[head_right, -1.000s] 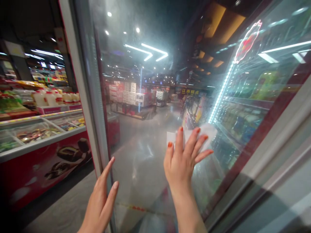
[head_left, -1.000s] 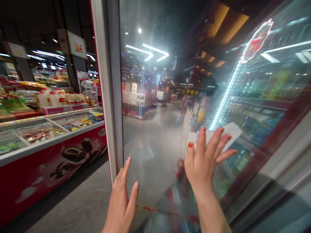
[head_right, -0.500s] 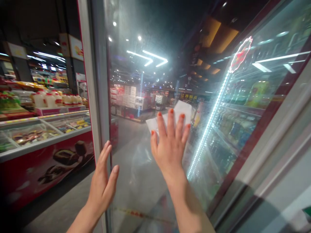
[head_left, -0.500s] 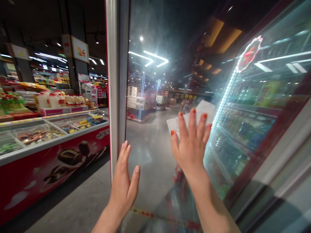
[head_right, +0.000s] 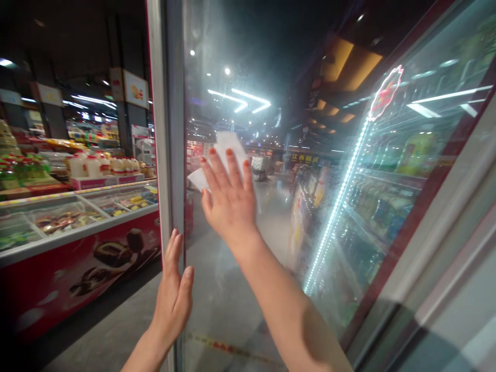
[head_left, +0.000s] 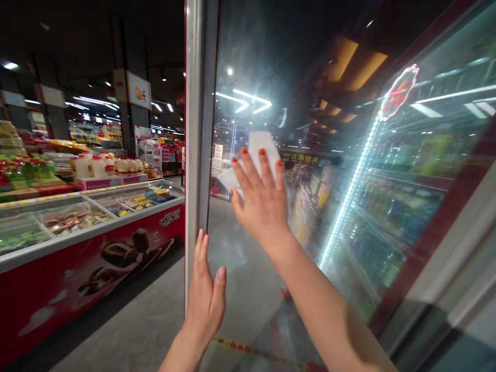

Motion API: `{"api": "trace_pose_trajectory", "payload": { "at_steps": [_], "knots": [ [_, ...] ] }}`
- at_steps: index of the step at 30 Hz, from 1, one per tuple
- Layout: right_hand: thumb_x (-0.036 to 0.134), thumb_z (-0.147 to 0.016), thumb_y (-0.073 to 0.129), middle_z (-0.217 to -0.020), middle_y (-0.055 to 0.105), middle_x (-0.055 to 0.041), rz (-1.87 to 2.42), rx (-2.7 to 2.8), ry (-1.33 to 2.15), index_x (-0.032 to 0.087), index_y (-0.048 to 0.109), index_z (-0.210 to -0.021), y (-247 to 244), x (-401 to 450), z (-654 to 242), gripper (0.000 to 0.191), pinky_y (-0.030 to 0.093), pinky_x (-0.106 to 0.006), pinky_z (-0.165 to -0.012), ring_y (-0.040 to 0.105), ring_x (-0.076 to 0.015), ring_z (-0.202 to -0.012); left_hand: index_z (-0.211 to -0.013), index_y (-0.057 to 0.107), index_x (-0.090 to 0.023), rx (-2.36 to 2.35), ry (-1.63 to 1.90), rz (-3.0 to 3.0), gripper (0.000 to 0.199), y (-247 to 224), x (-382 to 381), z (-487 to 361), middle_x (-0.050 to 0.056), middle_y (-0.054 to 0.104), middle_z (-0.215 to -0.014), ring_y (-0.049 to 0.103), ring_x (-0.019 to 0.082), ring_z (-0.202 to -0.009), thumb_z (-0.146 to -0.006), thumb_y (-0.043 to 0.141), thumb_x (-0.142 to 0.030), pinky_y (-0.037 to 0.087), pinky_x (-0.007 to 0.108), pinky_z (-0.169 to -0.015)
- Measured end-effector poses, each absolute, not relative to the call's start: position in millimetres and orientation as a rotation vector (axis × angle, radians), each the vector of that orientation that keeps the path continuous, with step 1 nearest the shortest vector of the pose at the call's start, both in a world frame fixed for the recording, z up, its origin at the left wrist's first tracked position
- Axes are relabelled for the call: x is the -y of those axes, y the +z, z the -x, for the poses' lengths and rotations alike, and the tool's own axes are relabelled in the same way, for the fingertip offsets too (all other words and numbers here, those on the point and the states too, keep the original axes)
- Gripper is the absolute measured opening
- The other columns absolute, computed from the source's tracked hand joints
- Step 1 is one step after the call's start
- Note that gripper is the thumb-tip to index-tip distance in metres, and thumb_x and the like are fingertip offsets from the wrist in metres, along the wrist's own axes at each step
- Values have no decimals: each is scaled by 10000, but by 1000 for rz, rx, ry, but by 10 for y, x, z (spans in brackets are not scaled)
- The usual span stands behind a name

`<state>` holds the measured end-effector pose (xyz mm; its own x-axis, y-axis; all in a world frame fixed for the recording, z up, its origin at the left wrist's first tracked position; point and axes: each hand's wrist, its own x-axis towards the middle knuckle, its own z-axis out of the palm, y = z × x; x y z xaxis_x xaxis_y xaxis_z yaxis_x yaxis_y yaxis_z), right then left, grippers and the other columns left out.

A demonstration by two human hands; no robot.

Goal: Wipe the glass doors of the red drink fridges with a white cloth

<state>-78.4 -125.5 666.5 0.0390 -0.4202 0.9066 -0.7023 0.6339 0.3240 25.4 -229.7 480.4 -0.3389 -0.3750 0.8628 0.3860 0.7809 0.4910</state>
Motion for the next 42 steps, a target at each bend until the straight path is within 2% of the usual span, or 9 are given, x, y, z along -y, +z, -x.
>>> {"api": "trace_pose_trajectory", "payload": {
  "at_steps": [3, 7, 13, 19, 23, 27, 33, 39, 42],
  "knots": [
    [355, -1075, 570, -1819, 389, -9, -1180, 1492, 54, 174, 450, -1695, 6286, 1369, 759, 657, -33, -483, -1457, 273, -243, -1721, -1789, 208, -363, 1729, -790, 8, 688, 4764, 2299, -232, 46, 260, -1875, 240, 178, -1735, -1148, 455, -334, 200, 397, -1426],
    [366, -1064, 611, -1804, 416, 44, -1138, 1522, 7, 285, 475, -1690, 5790, 744, 808, 646, -48, -446, -1451, 160, -185, -1751, -1791, 201, -364, 1757, -795, 6, 703, 4730, 2340, -248, 38, 241, -1881, 231, 173, -1737, -1143, 471, -341, 186, 384, -1426],
    [413, -1073, 595, -1884, 197, -95, -676, 1698, 265, 267, 308, -1769, 6354, 512, 743, 768, 58, -674, -1417, 98, -339, -1764, -1779, 233, -393, 1787, -754, 51, 713, 4918, 2137, -246, 30, 203, -1891, 187, 206, -1752, -1127, 507, -303, 163, 458, -1434],
    [439, -1035, 642, -1861, 279, 72, -878, 1676, 51, 356, 355, -1748, 5515, 416, 738, 773, -53, -479, -1449, 0, -210, -1770, -1783, 229, -379, 1779, -691, 140, 732, 5050, 2038, -131, 28, 176, -1896, 171, 237, -1756, -1117, 530, -329, 147, 507, -1436],
    [331, -1055, 616, -1891, 163, -66, -467, 1719, 268, 342, 190, -1799, 5310, -534, 952, 857, 193, -689, -1409, 142, -388, -1752, -1784, 242, -361, 1834, -690, 115, 750, 5033, 2134, -174, 14, 184, -1894, 195, 254, -1751, -1101, 550, -377, 151, 522, -1441],
    [344, -1103, 487, -1898, 34, -132, -173, 1702, 484, 319, 67, -1811, 5688, -508, 987, 824, 187, -887, -1303, 91, -495, -1738, -1791, 210, -370, 1837, -691, 108, 756, 5056, 2082, -170, 13, 147, -1901, 154, 279, -1760, -1106, 531, -358, 124, 565, -1441],
    [339, -1032, 604, -1856, 306, 5, -586, 1803, 311, 425, 212, -1782, 5024, 41, 772, 851, 179, -676, -1414, 108, -322, -1764, -1795, 145, -412, 1919, -488, 190, 847, 5123, 1832, 30, 18, 38, -1909, -13, 333, -1769, -1083, 586, -286, -46, 689, -1400],
    [309, -1086, 504, -1902, -37, -118, -203, 1814, 454, 325, 27, -1807, 4982, -823, 968, 865, 242, -853, -1303, -3, -437, -1757, -1797, 162, -391, 1899, -356, 322, 926, 5317, 1580, 147, 30, 10, -1907, -5, 355, -1766, -1036, 679, -284, -32, 672, -1402],
    [320, -1073, 531, -1902, -21, -116, -231, 1824, 456, 329, 42, -1807, 5166, -744, 947, 882, 216, -863, -1305, -15, -447, -1754, -1796, 176, -384, 1902, -298, 393, 918, 5416, 1337, 214, 42, 84, -1900, 45, 345, -1765, -1037, 678, -260, -2, 659, -1408]
  ]
}}
